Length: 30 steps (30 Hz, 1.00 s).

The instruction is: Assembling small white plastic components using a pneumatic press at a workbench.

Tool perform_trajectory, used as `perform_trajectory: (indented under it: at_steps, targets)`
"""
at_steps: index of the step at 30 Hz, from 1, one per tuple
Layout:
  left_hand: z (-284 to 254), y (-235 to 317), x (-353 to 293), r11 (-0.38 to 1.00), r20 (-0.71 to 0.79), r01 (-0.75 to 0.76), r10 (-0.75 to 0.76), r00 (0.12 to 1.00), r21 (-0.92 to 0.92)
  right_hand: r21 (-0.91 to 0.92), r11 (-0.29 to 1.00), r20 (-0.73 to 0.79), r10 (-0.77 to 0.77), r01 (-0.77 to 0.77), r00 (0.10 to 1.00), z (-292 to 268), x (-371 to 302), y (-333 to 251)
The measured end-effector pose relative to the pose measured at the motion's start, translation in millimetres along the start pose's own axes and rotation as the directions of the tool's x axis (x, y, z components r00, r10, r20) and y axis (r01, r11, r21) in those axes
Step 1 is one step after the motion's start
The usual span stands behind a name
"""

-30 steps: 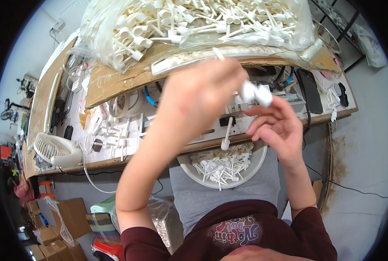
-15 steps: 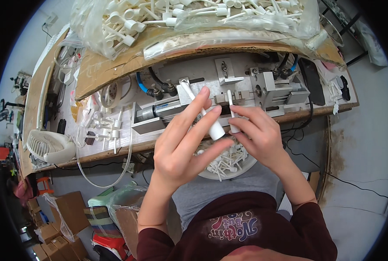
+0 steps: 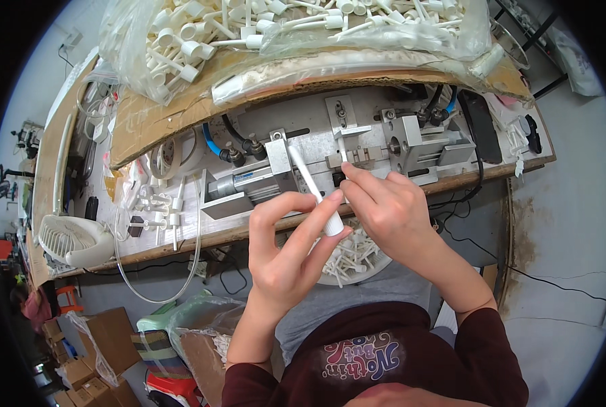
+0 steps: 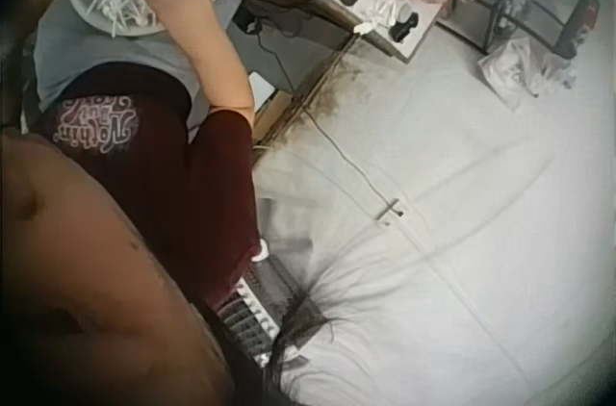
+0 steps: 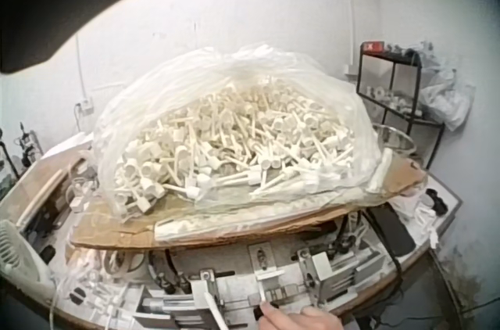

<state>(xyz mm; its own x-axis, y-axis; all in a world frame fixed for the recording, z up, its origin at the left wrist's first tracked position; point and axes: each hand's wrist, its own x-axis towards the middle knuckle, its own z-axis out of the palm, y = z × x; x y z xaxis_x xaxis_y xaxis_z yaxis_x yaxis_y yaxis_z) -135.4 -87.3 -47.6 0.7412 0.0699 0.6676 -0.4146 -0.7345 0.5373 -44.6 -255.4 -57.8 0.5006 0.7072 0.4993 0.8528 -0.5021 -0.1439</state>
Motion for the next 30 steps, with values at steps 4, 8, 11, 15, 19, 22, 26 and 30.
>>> perform_trajectory:
  at_steps: [4,8,11,15,19,22,26,30]
  targets:
    - [2,-3,-3,0.999,-0.015,-0.011,0.010,1.000,-0.044,0.229,0.972,0.060,0.040,-0.053,0.997,-28,21,21]
    - [11,-7,-8,0.990,-0.050,0.034,-0.041,0.998,-0.135,0.183,0.982,-0.276,0.099,-0.048,0.956,-69,83,54]
    - [18,-6,-3,0.998,0.000,0.020,-0.020,1.000,-0.060,0.001,1.000,-0.197,0.020,-0.020,0.980,-91,137,104]
    - [29,-11,-3,0.992,0.111,-0.072,0.060,0.992,0.107,-0.288,0.949,0.300,0.217,-0.129,0.929,-93,185,126]
    - [48,-7,-7,0.978,0.199,-0.076,0.037,0.979,0.195,-0.413,0.910,0.452,0.229,-0.025,0.862,-59,189,169]
    - [55,-13,-8,0.957,0.189,-0.104,0.053,0.981,0.270,-0.452,0.891,0.459,0.193,0.041,0.867,-40,193,159]
    - [52,-15,2,0.960,0.216,-0.101,0.044,0.975,0.261,-0.421,0.907,0.404,0.156,0.031,0.902,-34,183,147]
    - [51,-15,4,0.967,0.227,-0.073,0.016,0.974,0.243,-0.341,0.937,0.307,0.039,0.072,0.951,-40,171,157]
